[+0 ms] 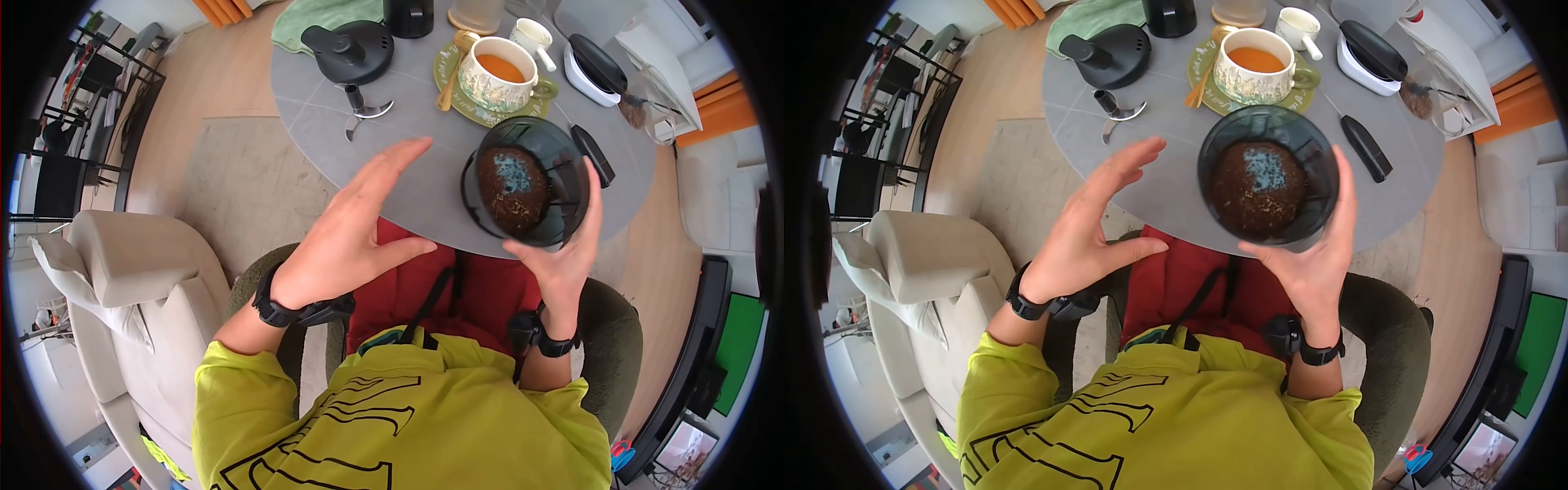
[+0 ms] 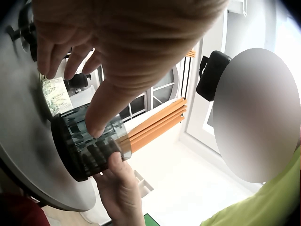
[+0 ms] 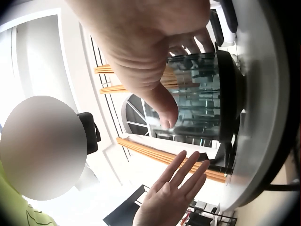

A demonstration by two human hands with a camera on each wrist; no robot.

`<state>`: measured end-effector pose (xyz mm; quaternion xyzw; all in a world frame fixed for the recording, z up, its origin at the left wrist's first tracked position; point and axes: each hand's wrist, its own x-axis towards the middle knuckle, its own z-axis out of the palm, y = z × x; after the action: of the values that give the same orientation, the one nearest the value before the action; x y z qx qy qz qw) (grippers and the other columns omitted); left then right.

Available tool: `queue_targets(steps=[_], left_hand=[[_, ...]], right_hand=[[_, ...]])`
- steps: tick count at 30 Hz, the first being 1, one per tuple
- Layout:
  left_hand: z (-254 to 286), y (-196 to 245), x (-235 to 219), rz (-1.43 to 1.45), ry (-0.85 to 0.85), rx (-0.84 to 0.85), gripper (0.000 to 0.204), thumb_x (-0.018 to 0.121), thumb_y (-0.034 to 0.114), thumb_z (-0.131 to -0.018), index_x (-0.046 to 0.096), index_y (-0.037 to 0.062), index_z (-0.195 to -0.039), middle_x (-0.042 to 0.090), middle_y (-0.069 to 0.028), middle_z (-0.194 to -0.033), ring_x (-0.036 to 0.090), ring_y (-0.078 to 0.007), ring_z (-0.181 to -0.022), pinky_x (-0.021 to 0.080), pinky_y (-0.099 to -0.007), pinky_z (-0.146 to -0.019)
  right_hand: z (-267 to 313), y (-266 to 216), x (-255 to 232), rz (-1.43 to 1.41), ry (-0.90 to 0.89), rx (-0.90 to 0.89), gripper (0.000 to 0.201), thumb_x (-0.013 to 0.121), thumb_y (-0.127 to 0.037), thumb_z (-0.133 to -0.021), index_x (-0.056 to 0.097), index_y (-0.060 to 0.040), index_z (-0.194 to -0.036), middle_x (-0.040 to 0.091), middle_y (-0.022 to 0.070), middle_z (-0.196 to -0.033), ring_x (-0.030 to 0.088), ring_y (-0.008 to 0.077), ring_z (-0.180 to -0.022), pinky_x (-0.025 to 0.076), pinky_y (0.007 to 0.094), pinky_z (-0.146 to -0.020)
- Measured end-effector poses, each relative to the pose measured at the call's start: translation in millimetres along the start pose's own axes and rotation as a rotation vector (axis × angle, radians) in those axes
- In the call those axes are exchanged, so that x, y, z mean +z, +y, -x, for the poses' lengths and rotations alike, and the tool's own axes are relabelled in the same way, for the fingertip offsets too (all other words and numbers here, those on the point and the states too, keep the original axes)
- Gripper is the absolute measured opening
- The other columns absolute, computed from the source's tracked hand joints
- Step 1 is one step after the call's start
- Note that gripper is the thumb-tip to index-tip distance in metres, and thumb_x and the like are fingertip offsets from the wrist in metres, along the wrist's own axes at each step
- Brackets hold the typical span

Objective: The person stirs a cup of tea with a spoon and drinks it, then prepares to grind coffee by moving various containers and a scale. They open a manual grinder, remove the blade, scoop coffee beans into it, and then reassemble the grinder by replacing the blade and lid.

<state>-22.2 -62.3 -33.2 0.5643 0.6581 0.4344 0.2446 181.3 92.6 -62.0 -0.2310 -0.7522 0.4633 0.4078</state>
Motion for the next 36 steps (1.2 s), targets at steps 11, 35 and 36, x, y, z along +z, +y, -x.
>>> queue_targets(steps=[11, 35, 36], left_hand=[[0, -1, 2, 0.016, -0.013, 0.012, 0.083, 0.079, 0.003, -0.07, 0.039, 0.0062, -0.144, 0.041, -0.0116, -0.147, 0.041, -0.0277, -0.135, 0.038, -0.0416, -0.108], [1, 1, -1, 0.043, 0.0, -0.026, 0.064, 0.075, 0.004, -0.075, 0.051, 0.0064, -0.134, 0.06, -0.0091, -0.129, 0.055, -0.0241, -0.12, 0.043, -0.0388, -0.102], [0, 1, -2, 0.035, 0.0, -0.015, 0.064, 0.074, 0.003, -0.075, 0.051, 0.0062, -0.134, 0.06, -0.0093, -0.128, 0.055, -0.0242, -0.12, 0.043, -0.0387, -0.101]], right_hand=[[2, 9, 0, 0.045, 0.098, 0.004, 0.119, 0.094, -0.024, -0.055, 0.023, 0.0024, -0.147, 0.04, 0.0162, -0.143, 0.046, 0.0266, -0.128, 0.038, 0.0405, -0.109], [-2, 4, 2, 0.052, 0.105, 0.011, 0.117, 0.094, -0.015, -0.054, 0.025, 0.0014, -0.147, 0.038, 0.0167, -0.143, 0.042, 0.0261, -0.13, 0.035, 0.039, -0.11], [0, 2, 2, 0.046, 0.053, 0.001, 0.117, 0.094, -0.015, -0.054, 0.026, 0.0014, -0.147, 0.038, 0.0169, -0.143, 0.043, 0.026, -0.13, 0.035, 0.0389, -0.11]])
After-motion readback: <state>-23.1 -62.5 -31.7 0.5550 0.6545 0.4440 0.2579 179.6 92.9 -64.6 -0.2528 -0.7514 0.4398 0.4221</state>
